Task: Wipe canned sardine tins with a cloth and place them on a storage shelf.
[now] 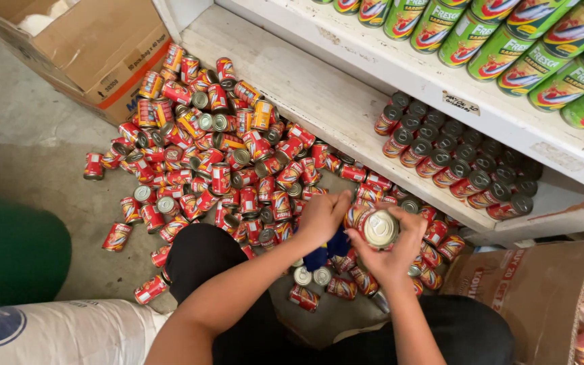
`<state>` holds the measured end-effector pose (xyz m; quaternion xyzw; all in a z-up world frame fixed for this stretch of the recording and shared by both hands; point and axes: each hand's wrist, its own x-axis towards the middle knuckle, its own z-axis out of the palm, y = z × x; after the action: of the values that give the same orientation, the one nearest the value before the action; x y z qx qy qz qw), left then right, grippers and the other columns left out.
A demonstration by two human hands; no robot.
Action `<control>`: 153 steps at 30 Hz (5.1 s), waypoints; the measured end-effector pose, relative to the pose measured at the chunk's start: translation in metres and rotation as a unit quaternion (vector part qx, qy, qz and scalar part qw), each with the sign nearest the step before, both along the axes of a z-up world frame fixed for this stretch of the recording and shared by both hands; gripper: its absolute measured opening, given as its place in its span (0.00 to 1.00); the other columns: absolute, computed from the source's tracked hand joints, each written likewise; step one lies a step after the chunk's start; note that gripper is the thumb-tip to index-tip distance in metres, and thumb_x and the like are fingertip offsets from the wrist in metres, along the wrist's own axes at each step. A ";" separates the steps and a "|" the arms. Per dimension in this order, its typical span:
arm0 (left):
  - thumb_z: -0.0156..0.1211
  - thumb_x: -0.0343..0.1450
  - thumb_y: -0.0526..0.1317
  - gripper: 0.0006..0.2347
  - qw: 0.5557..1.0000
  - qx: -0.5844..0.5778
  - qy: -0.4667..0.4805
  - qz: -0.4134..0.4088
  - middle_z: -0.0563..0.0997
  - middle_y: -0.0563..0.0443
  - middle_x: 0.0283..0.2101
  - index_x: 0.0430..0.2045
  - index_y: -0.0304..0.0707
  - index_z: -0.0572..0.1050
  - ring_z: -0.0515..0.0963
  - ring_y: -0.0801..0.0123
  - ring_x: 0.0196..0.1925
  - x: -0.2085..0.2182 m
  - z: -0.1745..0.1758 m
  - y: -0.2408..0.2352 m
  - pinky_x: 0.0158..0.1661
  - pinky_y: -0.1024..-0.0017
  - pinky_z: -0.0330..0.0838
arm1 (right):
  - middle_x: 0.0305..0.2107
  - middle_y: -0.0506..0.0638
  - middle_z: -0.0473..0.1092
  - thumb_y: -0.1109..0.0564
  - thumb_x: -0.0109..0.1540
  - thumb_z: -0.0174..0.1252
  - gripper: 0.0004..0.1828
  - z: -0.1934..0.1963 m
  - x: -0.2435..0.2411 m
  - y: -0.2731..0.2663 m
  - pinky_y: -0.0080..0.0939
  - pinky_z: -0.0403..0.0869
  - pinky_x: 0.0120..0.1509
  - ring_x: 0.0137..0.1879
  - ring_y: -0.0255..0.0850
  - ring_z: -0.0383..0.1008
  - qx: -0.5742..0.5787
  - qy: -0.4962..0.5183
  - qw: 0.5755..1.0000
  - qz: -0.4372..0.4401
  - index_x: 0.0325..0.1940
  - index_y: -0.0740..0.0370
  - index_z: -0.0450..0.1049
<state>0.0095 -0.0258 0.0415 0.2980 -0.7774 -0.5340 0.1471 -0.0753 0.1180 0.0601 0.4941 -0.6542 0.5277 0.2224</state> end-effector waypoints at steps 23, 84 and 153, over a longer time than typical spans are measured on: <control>0.62 0.69 0.37 0.09 0.963 -0.262 0.024 0.064 0.73 0.52 0.23 0.17 0.37 0.73 0.69 0.62 0.19 0.132 0.143 -0.071 0.24 0.70 0.65 | 0.52 0.58 0.67 0.63 0.48 0.72 0.34 -0.107 -0.236 -0.143 0.55 0.72 0.60 0.55 0.60 0.70 0.409 0.028 0.911 -0.047 0.58 0.61 0.72; 0.61 0.73 0.37 0.16 0.975 -0.122 0.184 0.004 0.70 0.45 0.12 0.11 0.40 0.67 0.70 0.63 0.16 0.096 0.113 -0.070 0.22 0.69 0.64 | 0.58 0.42 0.63 0.50 0.40 0.76 0.45 -0.346 -0.174 -0.044 0.61 0.71 0.68 0.68 0.57 0.62 0.712 0.110 0.692 0.045 0.61 0.47 0.69; 0.32 0.82 0.48 0.13 0.948 0.153 0.275 0.050 0.70 0.36 0.44 0.48 0.42 0.63 0.70 0.43 0.56 -0.070 -0.007 0.035 0.60 0.58 0.60 | 0.37 0.55 0.78 0.26 0.64 0.52 0.34 -0.002 -0.007 -0.049 0.44 0.82 0.44 0.38 0.44 0.83 -0.180 -0.687 0.704 -0.012 0.47 0.59 0.78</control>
<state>-0.0603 0.0090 0.0342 0.1972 -0.5996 -0.6998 0.3344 -0.0827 0.0693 0.0577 -0.0624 -0.5246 0.8259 -0.1971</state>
